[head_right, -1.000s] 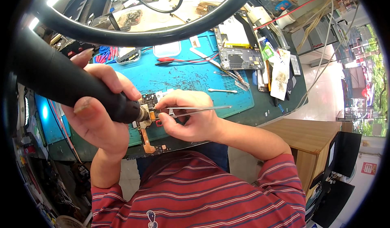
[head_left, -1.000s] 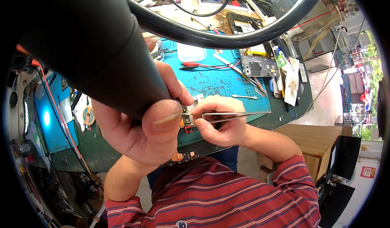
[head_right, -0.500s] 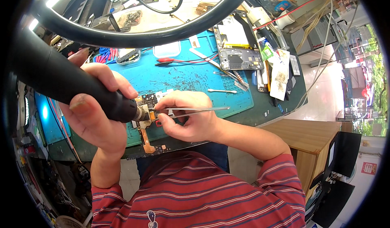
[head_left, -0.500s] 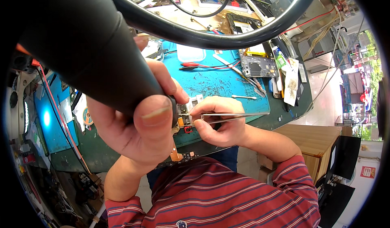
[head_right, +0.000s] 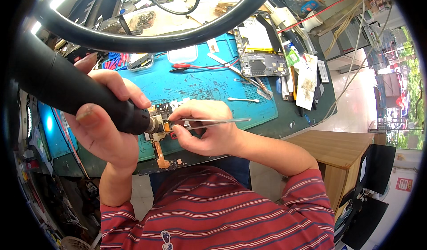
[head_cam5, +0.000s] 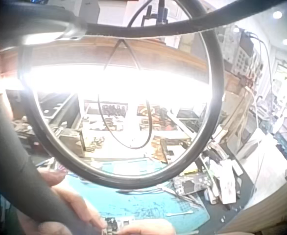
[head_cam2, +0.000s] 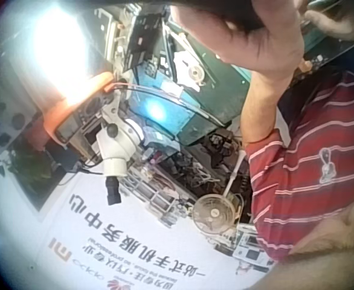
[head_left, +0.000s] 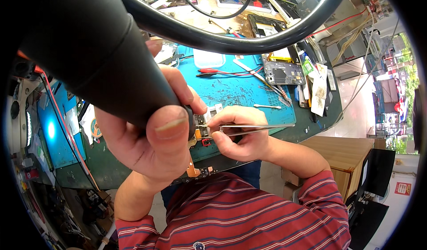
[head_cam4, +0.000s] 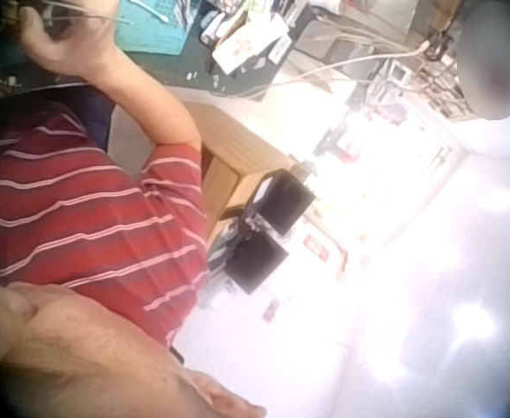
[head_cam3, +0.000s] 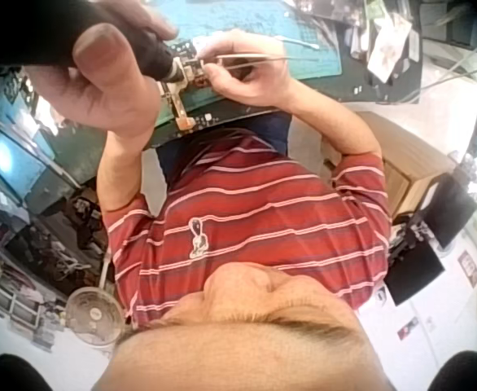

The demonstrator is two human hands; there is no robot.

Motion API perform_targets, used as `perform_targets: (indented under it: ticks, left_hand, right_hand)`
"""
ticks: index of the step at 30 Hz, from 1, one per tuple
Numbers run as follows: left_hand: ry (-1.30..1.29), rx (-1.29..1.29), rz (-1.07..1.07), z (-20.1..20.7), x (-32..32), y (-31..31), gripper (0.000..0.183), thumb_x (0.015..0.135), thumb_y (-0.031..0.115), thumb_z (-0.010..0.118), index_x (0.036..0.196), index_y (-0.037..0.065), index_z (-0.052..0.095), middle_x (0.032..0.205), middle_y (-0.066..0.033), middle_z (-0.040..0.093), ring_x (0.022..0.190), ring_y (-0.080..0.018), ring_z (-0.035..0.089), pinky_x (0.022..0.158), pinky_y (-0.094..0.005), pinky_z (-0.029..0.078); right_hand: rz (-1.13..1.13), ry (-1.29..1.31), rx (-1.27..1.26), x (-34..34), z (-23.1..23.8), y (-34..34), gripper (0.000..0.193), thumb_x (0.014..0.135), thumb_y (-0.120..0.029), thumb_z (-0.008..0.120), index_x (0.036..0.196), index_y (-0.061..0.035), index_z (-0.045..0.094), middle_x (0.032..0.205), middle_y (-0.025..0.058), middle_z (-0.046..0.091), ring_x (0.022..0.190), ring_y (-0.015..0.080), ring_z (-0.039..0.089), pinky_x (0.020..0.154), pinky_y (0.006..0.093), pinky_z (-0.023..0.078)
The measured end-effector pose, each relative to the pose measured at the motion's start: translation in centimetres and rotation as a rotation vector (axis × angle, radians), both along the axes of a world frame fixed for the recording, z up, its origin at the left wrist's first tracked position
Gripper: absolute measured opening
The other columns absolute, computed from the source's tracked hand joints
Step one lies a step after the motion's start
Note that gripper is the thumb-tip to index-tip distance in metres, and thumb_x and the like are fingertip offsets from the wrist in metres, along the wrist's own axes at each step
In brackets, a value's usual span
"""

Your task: The person uses a hot air gun and tweezers to heat and adjust a small component on a circuit board. They repeatedly apply heat and use the tweezers to nudge the component into place on the board.

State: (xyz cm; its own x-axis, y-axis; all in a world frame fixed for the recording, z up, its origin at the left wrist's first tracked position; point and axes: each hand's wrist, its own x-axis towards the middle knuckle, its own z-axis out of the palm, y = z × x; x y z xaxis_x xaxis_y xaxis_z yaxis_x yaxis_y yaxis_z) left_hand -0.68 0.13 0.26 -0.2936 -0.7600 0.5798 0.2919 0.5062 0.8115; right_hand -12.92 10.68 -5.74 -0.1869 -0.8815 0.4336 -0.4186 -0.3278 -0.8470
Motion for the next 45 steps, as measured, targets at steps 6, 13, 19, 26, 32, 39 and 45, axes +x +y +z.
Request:
perform_targets:
  ticks: [6, 13, 19, 26, 32, 39, 45]
  left_hand:
    - [0.005, -0.005, -0.009, 0.02, 0.03, -0.07, 0.073, 0.093, 0.056, 0.044, 0.125, -0.008, 0.033, 0.077, -0.0092, 0.051, 0.054, -0.0164, 0.056, 0.052, -0.0252, 0.045]
    - [0.002, 0.004, -0.002, 0.10, -0.03, 0.04, 0.074, 0.092, 0.057, 0.045, 0.125, -0.008, 0.033, 0.077, -0.0093, 0.051, 0.055, -0.0164, 0.056, 0.052, -0.0256, 0.045]
    - [0.019, -0.011, -0.012, -0.04, -0.02, -0.02, 0.071, 0.094, 0.055, 0.044, 0.126, -0.008, 0.033, 0.077, -0.0095, 0.051, 0.055, -0.0162, 0.055, 0.052, -0.0255, 0.045]
    - [0.012, -0.016, -0.028, 0.01, 0.04, -0.07, 0.071, 0.094, 0.055, 0.044, 0.126, -0.007, 0.033, 0.077, -0.0097, 0.051, 0.055, -0.0165, 0.055, 0.052, -0.0255, 0.045]
    - [-0.007, -0.013, -0.032, 0.13, 0.11, -0.06, 0.072, 0.093, 0.056, 0.043, 0.126, -0.007, 0.032, 0.077, -0.0095, 0.051, 0.055, -0.0165, 0.055, 0.052, -0.0259, 0.045]
    - [-0.003, 0.015, -0.050, 0.44, 0.12, 0.02, 0.073, 0.093, 0.057, 0.044, 0.125, -0.008, 0.032, 0.076, -0.0092, 0.050, 0.055, -0.0165, 0.055, 0.052, -0.0265, 0.046]
    - [0.036, 0.017, -0.023, 0.10, -0.03, -0.28, 0.073, 0.093, 0.057, 0.044, 0.125, -0.008, 0.033, 0.076, -0.0092, 0.051, 0.055, -0.0163, 0.055, 0.053, -0.0269, 0.047]
  right_hand:
    - [-0.001, 0.010, 0.007, -0.03, 0.07, 0.02, 0.015, 0.073, -0.003, 0.068, 0.087, -0.0017, 0.064, 0.069, 0.0030, 0.063, 0.049, 0.0068, 0.053, 0.043, 0.0211, 0.039]
    - [-0.005, 0.016, 0.003, -0.03, 0.01, 0.01, 0.015, 0.073, -0.003, 0.068, 0.087, -0.0018, 0.064, 0.070, 0.0032, 0.063, 0.050, 0.0071, 0.053, 0.043, 0.0211, 0.039]
    - [-0.002, 0.013, 0.003, -0.01, 0.07, -0.01, 0.015, 0.073, -0.003, 0.068, 0.087, -0.0016, 0.063, 0.070, 0.0035, 0.063, 0.050, 0.0074, 0.054, 0.043, 0.0214, 0.039]
    - [0.000, 0.016, -0.009, -0.05, 0.04, -0.02, 0.014, 0.073, -0.002, 0.068, 0.086, -0.0015, 0.063, 0.070, 0.0037, 0.063, 0.050, 0.0076, 0.054, 0.043, 0.0215, 0.039]
    - [0.001, 0.006, -0.003, 0.00, 0.04, -0.02, 0.014, 0.073, -0.002, 0.068, 0.086, -0.0014, 0.063, 0.069, 0.0039, 0.062, 0.050, 0.0077, 0.053, 0.042, 0.0215, 0.039]
    - [0.000, -0.045, 0.024, -0.05, 0.20, 0.18, 0.014, 0.075, -0.002, 0.067, 0.088, -0.0008, 0.064, 0.071, 0.0028, 0.063, 0.052, 0.0047, 0.053, 0.044, 0.0194, 0.039]
    - [-0.009, -0.117, 0.095, -0.29, 0.32, 0.63, 0.012, 0.077, -0.003, 0.065, 0.089, 0.0002, 0.064, 0.072, 0.0019, 0.064, 0.055, 0.0027, 0.054, 0.046, 0.0181, 0.041]
